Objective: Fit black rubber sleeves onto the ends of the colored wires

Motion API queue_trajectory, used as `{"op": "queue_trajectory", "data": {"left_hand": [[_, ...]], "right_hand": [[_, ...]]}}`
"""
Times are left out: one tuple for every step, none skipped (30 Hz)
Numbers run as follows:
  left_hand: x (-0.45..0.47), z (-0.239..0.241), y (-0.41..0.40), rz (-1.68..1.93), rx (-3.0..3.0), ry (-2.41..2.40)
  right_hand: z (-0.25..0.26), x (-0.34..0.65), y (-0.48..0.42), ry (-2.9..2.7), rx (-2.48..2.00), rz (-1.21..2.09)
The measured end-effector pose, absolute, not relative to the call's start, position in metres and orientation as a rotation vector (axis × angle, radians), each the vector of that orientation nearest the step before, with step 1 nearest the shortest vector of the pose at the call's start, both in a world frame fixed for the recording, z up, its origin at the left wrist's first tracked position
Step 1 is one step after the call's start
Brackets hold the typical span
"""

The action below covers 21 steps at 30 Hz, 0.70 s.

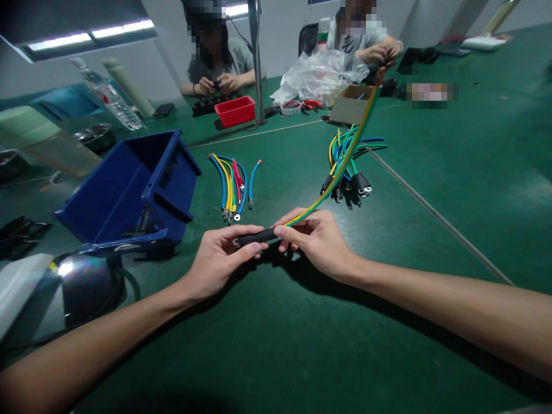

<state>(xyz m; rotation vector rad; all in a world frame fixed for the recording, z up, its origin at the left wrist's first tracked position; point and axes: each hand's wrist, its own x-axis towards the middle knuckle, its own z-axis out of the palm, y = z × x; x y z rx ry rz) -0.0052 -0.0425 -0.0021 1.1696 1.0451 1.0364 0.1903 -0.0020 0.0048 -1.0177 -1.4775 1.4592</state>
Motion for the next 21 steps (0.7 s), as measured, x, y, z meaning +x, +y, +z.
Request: {"op": "queue_trajectory", "data": {"left_hand": [[-0.0050,-0.0014,-0.0424,1.036,1.164,1.046],[-0.0050,-0.0007,-0.0423,1.033,1.159,1.050],[-0.0050,-0.0001,-0.0422,1.028,1.156,1.056],[-0.0050,0.0004,-0.0422,1.021,1.154,1.064],[-0.0051,0.0008,-0.0422,1.013,1.153,1.071],[-0.0052,0.0012,-0.0421,1.007,1.153,1.075],[-0.0052,0.0014,-0.0421,1.003,1.153,1.076],[-0.0053,0.0017,-0.0421,1.001,1.152,1.075],[-0.0053,0.0019,-0.0420,1.000,1.152,1.072],[-0.0053,0.0021,-0.0420,1.001,1.154,1.071],[-0.0054,0.0023,-0.0419,1.001,1.157,1.071],[-0.0055,0.0025,-0.0418,1.001,1.160,1.071],[-0.0055,0.0028,-0.0417,1.001,1.161,1.072],[-0.0056,0.0030,-0.0417,1.000,1.163,1.072],[-0.0057,0.0032,-0.0416,0.998,1.162,1.071],[-0.0059,0.0035,-0.0415,0.998,1.162,1.069],[-0.0060,0.0037,-0.0414,0.999,1.161,1.067],[-0.0061,0.0039,-0.0414,0.998,1.162,1.065],[-0.0062,0.0041,-0.0413,0.996,1.164,1.065],[-0.0062,0.0043,-0.0412,0.994,1.165,1.067],[-0.0063,0.0044,-0.0411,0.992,1.166,1.070]], "right_hand": [[0.0045,0.1904,-0.0020,-1.477,-1.014,1.461],[0.0041,0.1904,-0.0021,-1.478,-1.009,1.462],[0.0037,0.1905,-0.0021,-1.479,-1.004,1.464],[0.0033,0.1907,-0.0022,-1.480,-0.999,1.465],[0.0030,0.1908,-0.0023,-1.480,-0.996,1.465],[0.0027,0.1909,-0.0024,-1.482,-0.995,1.465],[0.0026,0.1910,-0.0026,-1.485,-0.996,1.463],[0.0026,0.1911,-0.0027,-1.490,-0.998,1.460],[0.0028,0.1911,-0.0028,-1.493,-1.001,1.456],[0.0031,0.1910,-0.0029,-1.496,-1.003,1.453],[0.0035,0.1909,-0.0030,-1.499,-1.005,1.451],[0.0038,0.1908,-0.0031,-1.501,-1.008,1.450],[0.0041,0.1908,-0.0031,-1.501,-1.011,1.448],[0.0044,0.1907,-0.0032,-1.502,-1.015,1.447],[0.0046,0.1907,-0.0032,-1.504,-1.016,1.445],[0.0047,0.1908,-0.0032,-1.509,-1.014,1.443],[0.0048,0.1909,-0.0033,-1.514,-1.010,1.441],[0.0048,0.1910,-0.0033,-1.520,-1.004,1.440],[0.0048,0.1911,-0.0034,-1.525,-0.999,1.439],[0.0047,0.1912,-0.0034,-1.528,-0.997,1.439],[0.0046,0.1912,-0.0035,-1.529,-0.998,1.438]]}}
